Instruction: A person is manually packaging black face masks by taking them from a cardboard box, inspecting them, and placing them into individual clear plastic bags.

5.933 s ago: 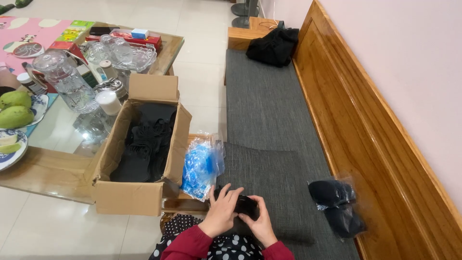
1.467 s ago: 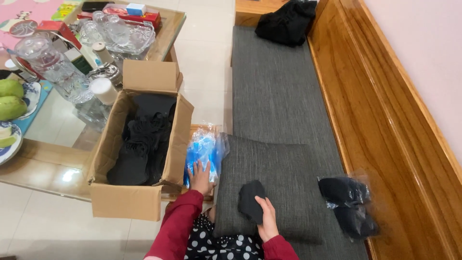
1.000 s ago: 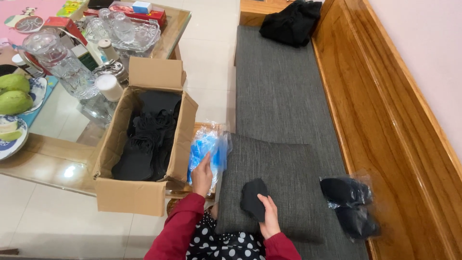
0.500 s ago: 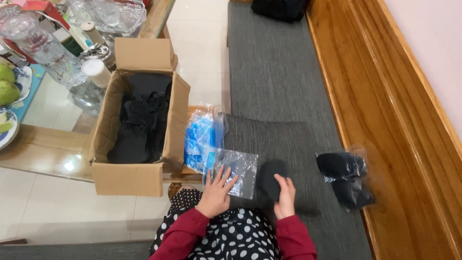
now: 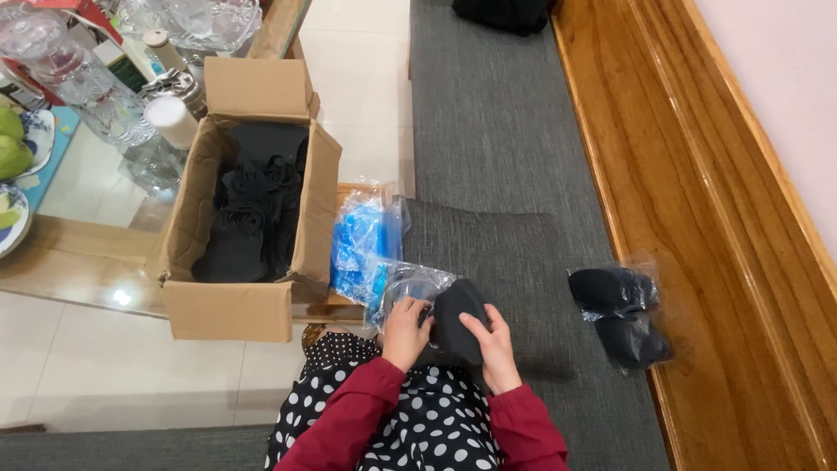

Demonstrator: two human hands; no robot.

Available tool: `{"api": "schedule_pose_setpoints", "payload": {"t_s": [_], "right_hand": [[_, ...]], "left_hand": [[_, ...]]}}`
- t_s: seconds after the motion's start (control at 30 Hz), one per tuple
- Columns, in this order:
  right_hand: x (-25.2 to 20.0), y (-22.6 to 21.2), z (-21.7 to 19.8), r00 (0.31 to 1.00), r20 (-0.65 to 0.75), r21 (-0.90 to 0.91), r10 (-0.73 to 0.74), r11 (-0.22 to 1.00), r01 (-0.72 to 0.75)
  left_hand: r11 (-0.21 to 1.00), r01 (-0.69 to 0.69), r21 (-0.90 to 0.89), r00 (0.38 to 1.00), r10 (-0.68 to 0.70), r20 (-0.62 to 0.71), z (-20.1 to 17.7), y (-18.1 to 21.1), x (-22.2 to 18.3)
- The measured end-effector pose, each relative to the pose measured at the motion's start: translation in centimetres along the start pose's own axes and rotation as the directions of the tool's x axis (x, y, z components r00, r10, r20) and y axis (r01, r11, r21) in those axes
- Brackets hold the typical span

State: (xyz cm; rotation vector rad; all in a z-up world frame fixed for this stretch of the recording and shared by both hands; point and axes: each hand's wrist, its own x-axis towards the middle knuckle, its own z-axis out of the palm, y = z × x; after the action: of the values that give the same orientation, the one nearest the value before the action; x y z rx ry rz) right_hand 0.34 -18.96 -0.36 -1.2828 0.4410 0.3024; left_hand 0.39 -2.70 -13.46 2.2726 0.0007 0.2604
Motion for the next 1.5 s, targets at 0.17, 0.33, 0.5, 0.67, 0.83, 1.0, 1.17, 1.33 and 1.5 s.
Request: {"api": "schedule_pose_setpoints", "payload": {"t_s": [0.17, 0.33, 0.5, 0.67, 0.83, 1.0, 1.17, 1.33, 1.5], "right_hand": [[0.9, 0.8, -0.2, 0.992, -0.006, -0.069, 0.124, 0.990, -0.124], [1.3, 1.3, -0.6, 0.986, -0.045, -0.038, 0.163, 0.986, -0.165], [0.1, -0.4, 0.2, 0.980, -0.016, -0.157, 0.197, 0.968, -0.197], [1.3, 1.1, -0.6, 0.989, 0.034, -0.218, 0.144, 0.967, -0.133], [1.3, 0.5, -0.1, 0.991, 0.095, -0.240, 0.099, 0.968, -0.074], [2.3, 0.9, 0.2, 0.998, 0.031, -0.270, 0.051, 0.962, -0.041], [2.6, 1.1, 0.1, 0.998, 0.048, -0.098, -0.047, 0.994, 0.051], [-0.1, -2.7, 1.1, 0.996, 0.024, -0.156, 0.083, 0.985, -0.078], [-0.3, -2.4, 1.8, 0.983, 0.128, -0.142, 0.133, 0.983, -0.115]], "left_hand": [[0.985, 0.138, -0.099, 0.990, -0.135, 0.035, -0.3, 0.0, 0.4], [0.959, 0.270, -0.088, 0.959, -0.261, 0.109, -1.0, 0.4, 0.8], [0.990, 0.129, -0.057, 0.991, -0.131, -0.038, -1.5, 1.3, 0.6], [0.985, -0.161, -0.056, 0.965, 0.145, -0.220, -3.7, 4.8, 0.0], [0.941, -0.300, 0.157, 0.904, 0.333, -0.267, -4.4, 6.1, -0.4], [0.918, -0.384, 0.105, 0.875, 0.397, -0.276, -4.2, 6.7, -1.1], [0.977, -0.206, -0.049, 0.941, 0.184, -0.284, -6.7, 9.1, -1.7], [0.452, 0.529, -0.719, 0.706, -0.705, 0.076, -9.5, 8.4, -0.3], [-0.250, 0.535, -0.807, 0.674, -0.450, 0.586, -12.0, 11.1, 1.0]]}}
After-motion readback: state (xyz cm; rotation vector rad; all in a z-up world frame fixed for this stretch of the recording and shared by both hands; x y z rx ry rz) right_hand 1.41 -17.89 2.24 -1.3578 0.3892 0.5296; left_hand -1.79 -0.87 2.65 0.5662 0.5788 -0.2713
